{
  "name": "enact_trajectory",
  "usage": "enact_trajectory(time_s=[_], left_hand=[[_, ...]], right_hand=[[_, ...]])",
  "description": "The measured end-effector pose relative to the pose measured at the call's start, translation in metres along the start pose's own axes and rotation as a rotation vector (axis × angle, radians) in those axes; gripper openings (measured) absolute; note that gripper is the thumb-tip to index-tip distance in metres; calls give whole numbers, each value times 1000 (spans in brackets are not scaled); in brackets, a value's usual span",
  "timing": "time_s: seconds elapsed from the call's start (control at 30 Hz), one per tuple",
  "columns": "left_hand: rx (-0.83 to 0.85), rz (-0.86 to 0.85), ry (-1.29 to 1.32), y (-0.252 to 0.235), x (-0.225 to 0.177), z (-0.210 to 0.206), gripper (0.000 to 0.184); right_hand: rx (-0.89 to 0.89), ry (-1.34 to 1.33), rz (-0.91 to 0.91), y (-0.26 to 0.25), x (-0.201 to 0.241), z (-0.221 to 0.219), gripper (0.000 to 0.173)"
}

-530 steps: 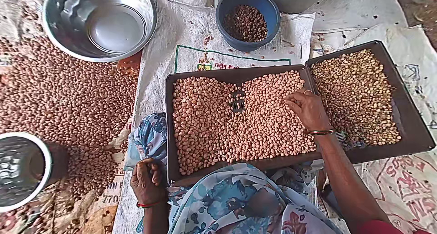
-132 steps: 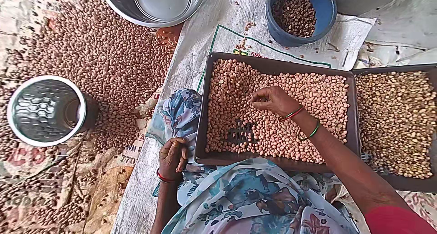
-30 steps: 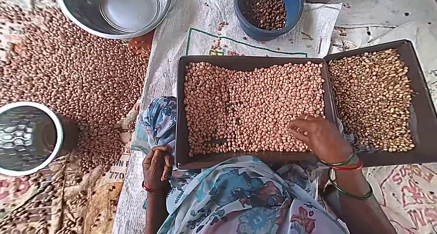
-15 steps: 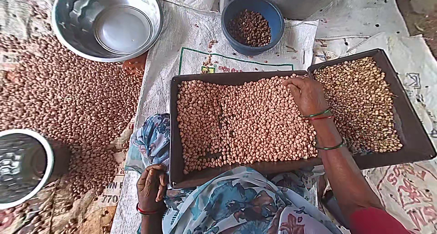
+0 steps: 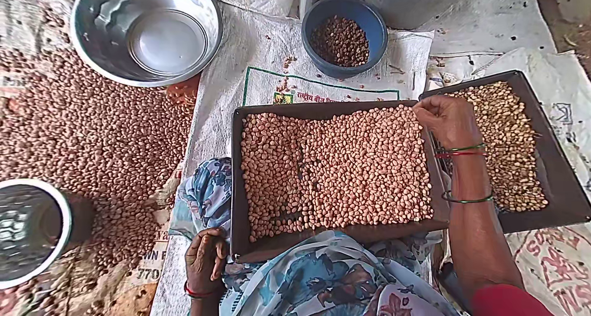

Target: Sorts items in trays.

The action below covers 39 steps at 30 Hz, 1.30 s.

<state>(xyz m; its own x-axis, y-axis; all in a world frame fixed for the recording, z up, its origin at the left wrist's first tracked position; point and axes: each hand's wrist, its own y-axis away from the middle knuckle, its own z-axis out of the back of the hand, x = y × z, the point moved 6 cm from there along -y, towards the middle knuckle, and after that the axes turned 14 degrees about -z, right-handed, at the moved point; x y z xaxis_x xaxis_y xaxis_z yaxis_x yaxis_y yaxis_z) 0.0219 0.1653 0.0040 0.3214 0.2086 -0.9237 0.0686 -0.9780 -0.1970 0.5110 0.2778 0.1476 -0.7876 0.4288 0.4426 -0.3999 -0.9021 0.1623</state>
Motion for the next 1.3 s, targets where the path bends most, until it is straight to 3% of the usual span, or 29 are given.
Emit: enact_trajectory(time_s=[0.1,0.17,0.23,0.3,0.4,0.47,0.53,0.7,0.87,0.93,1.03,1.07,1.17,1.23,1.3], left_hand=[[13,0,27,-2,0,-1,21],[-5,17,9,-1,2,3,21],[4,15,18,0,4,4,21],[18,-7,16,1,3,3,22],[-2,-31,-6,1,2,4,22],[-11,-30,-4,2,3,4,22],[-16,-19,11,3,4,4,21],[-11,25,25,1,3,3,21],[-9,2,29,1,3,3,21],[-13,-7,28,1,2,2,21],[-9,-12,45,0,3,2,21],[1,-12,54,1,4,2,21],[5,-17,62,0,2,3,22],[5,-16,61,-1,2,2,22],[7,-18,55,0,3,1,22]], right_hand=[[33,54,0,-23,-10,16,17],[-54,-161,94,-49,-5,22,24],[-167,-450,201,-74,11,33,45],[-201,-504,265,-80,34,37,41],[59,-107,250,-54,63,2,17],[269,223,192,-36,65,-32,14],[340,406,133,-24,53,-58,17],[228,364,230,2,33,-76,12],[335,381,231,-21,30,-71,13],[233,286,203,-34,41,-50,19],[-84,141,146,-50,65,-8,52],[-107,111,181,-51,75,-6,53],[82,-43,566,-34,114,-58,27],[265,-71,684,-19,135,-119,34],[349,-100,612,-7,147,-174,50]])
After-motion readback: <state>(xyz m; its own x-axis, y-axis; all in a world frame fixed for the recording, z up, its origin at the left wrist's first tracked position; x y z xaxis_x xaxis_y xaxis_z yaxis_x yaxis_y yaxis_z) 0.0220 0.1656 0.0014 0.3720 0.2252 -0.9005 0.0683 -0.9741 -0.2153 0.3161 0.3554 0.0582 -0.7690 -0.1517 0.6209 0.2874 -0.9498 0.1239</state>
